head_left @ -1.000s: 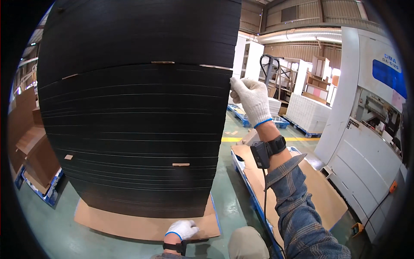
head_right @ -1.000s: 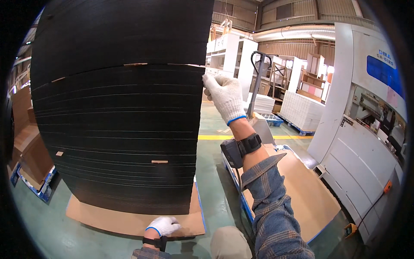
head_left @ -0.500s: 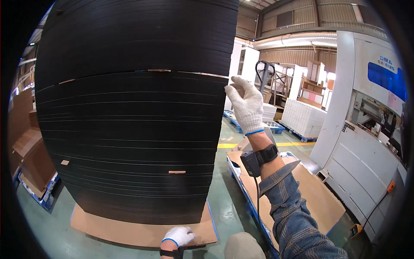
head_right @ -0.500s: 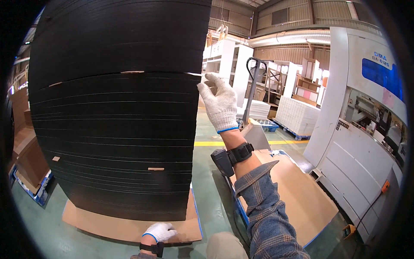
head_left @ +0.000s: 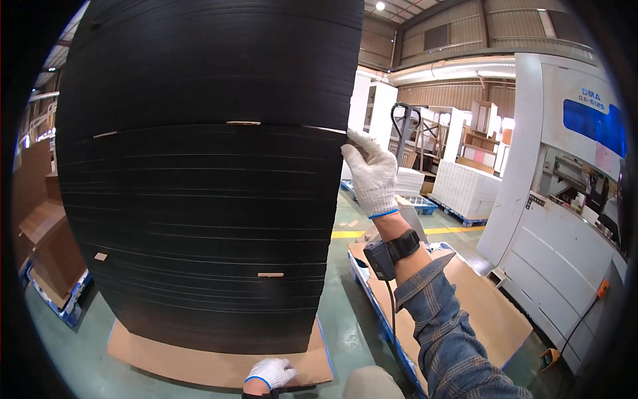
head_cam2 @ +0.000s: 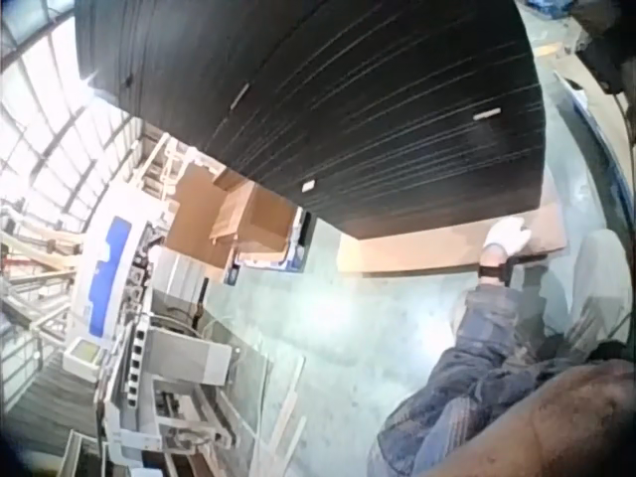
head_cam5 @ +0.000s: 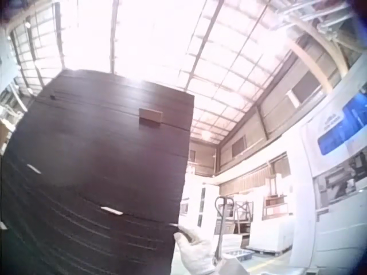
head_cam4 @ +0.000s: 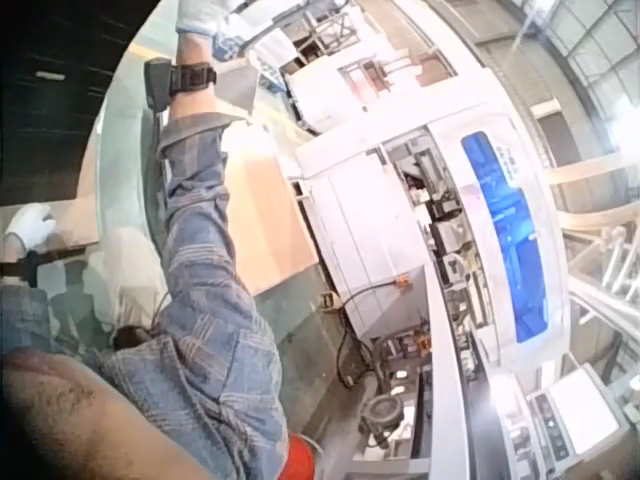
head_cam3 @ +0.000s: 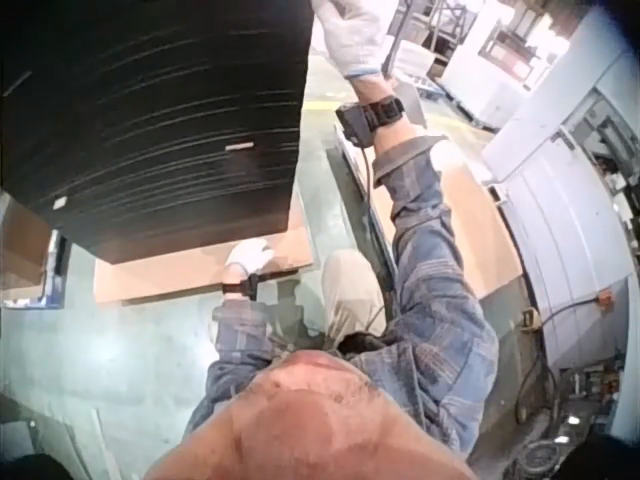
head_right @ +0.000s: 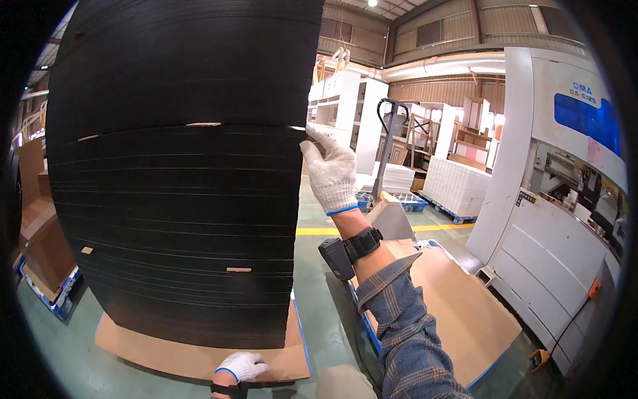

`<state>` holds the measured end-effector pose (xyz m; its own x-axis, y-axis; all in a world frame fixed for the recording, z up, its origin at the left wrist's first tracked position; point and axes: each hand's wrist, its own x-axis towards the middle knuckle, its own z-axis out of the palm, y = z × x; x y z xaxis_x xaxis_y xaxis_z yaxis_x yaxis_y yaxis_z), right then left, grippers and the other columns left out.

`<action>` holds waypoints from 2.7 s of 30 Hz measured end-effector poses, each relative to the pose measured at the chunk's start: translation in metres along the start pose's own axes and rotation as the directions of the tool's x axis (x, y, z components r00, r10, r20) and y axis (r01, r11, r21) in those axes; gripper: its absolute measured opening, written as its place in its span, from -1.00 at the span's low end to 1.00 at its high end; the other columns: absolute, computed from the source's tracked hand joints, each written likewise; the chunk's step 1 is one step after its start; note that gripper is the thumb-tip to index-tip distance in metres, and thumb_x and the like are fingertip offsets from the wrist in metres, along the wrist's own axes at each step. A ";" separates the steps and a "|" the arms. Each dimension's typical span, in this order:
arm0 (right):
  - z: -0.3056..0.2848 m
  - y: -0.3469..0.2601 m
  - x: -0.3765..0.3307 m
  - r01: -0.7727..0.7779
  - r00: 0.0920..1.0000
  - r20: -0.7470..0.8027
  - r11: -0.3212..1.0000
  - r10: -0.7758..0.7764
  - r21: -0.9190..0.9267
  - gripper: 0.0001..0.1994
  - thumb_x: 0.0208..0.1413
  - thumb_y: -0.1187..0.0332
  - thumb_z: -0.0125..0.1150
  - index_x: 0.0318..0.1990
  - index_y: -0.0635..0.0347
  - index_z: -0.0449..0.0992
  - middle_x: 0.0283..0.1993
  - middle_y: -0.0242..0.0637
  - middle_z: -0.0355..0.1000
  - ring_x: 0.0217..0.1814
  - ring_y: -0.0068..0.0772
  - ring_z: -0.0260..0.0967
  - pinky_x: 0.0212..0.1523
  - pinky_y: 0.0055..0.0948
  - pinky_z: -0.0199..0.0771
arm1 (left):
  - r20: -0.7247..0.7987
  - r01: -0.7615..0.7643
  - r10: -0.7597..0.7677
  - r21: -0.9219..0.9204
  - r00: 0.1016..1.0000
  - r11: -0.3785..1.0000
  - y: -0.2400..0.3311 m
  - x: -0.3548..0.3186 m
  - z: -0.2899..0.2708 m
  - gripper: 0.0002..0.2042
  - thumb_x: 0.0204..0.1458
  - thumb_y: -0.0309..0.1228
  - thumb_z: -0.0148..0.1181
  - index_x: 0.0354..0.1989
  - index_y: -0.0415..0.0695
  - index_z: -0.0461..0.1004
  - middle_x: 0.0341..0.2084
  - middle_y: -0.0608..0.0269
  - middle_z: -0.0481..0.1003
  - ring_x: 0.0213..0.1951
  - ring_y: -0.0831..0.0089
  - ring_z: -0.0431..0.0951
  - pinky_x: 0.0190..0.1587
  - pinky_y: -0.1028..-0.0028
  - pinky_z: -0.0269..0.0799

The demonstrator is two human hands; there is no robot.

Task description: Aligning and stacking large wooden or fiberboard sheets in a factory setting.

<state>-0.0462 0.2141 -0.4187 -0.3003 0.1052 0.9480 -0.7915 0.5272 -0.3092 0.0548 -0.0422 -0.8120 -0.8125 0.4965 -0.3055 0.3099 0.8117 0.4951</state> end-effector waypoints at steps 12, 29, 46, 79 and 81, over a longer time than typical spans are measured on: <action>-0.010 -0.007 0.004 -0.191 0.982 0.077 0.926 0.175 0.325 -0.68 0.41 0.33 0.30 0.19 0.31 0.68 0.04 -0.16 0.70 0.05 -0.47 0.63 0.12 -0.47 0.60 | 0.064 0.078 -0.074 -0.060 0.995 0.995 0.012 -0.003 -0.007 -0.49 0.24 0.14 0.10 0.10 0.03 0.69 -0.17 0.07 0.73 -0.11 0.12 0.72 0.03 0.19 0.58; -0.020 -0.038 0.056 -0.423 0.901 0.177 0.894 0.396 0.148 -0.63 0.30 0.12 0.40 -0.42 0.24 0.64 -0.52 -0.40 0.48 -0.49 -0.63 0.37 -0.39 -0.56 0.39 | 0.090 0.018 -0.015 -0.033 0.996 0.999 -0.003 0.021 0.011 -0.47 0.24 0.14 0.10 0.11 0.00 0.69 -0.09 0.07 0.72 -0.02 0.08 0.69 0.08 0.19 0.55; 0.008 -0.007 0.049 0.026 0.995 -0.097 0.985 -0.009 0.171 -0.71 0.35 0.39 0.33 0.13 0.35 0.70 0.01 -0.15 0.72 0.03 -0.45 0.64 0.13 -0.45 0.61 | -0.156 -0.085 0.088 0.028 0.984 0.996 0.000 -0.038 0.005 -0.60 0.24 0.00 0.20 -0.06 -0.08 0.70 -0.10 -0.11 0.69 0.01 -0.13 0.65 0.14 0.01 0.53; -0.012 -0.102 0.082 -0.642 0.752 -0.108 0.760 0.650 0.102 -0.79 0.19 0.35 0.45 -0.05 0.17 0.72 -0.03 -0.19 0.66 0.06 -0.09 0.59 0.13 -0.20 0.58 | -0.826 0.189 0.433 0.519 0.362 0.833 0.368 -0.301 -0.661 -0.63 0.39 -0.57 0.09 0.33 -0.32 0.52 0.27 0.00 0.57 0.22 0.29 0.59 0.32 0.33 0.45; -0.009 -0.101 0.091 -0.669 0.729 -0.079 0.732 0.680 0.129 -0.84 0.20 0.32 0.44 -0.14 0.17 0.74 -0.10 -0.21 0.67 0.00 -0.12 0.61 0.08 -0.22 0.59 | -0.881 0.215 0.436 0.469 0.183 0.857 0.400 -0.298 -0.698 -0.63 0.38 -0.55 0.13 0.33 -0.38 0.49 0.23 -0.02 0.59 0.24 0.26 0.59 0.35 0.33 0.44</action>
<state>0.0116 0.1781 -0.3005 -0.7147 0.5020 0.4871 -0.4475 0.2071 -0.8700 0.0762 -0.0801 0.0451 -0.4487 0.1741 0.8766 0.3225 0.9463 -0.0229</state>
